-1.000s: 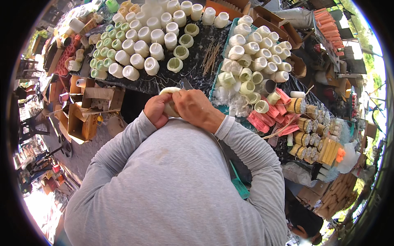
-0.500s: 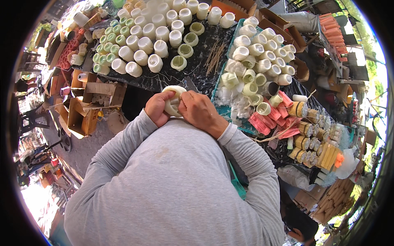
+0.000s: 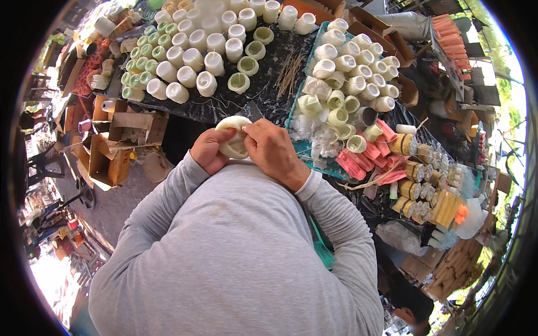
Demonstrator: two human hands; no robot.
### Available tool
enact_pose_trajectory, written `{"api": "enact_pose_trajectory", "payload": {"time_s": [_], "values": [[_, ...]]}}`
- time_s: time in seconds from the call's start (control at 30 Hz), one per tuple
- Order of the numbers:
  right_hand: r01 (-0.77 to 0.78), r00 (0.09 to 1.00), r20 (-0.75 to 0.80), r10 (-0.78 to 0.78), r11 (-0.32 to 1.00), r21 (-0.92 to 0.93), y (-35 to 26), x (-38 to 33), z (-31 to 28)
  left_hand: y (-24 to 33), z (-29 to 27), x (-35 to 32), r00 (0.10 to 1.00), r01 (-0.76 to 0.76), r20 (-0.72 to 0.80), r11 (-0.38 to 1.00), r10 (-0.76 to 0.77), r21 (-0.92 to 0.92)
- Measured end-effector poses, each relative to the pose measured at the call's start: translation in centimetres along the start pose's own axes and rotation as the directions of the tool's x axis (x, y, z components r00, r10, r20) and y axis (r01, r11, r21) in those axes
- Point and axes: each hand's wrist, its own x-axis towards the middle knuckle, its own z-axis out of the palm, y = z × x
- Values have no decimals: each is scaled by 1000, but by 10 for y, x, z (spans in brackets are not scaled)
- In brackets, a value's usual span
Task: The person inserts wicks into small cylindrical candle molds and places the finished units into a cardboard box. The person handles the wicks and molds by hand, repeatedly picking up a mold, inserting a wick, and setting the completed candle aside.
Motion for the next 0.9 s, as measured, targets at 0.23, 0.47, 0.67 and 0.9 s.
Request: {"api": "enact_pose_trajectory", "payload": {"time_s": [0.23,0.47,0.67,0.9], "values": [[89,993,66,-93,994,65,-4,5,-9,-2,4,-3,998,28,-61,991,-36,-133],[211,973,94,-210,978,1,-6,3,-12,0,8,-10,997,54,-53,988,-63,-146],[-8,989,149,-7,995,102,-6,11,-10,-2,5,-8,998,49,-20,982,-54,-181],[-36,941,340,6,996,82,-7,18,-24,-7,0,-8,997,61,-41,995,-65,-84]]}}
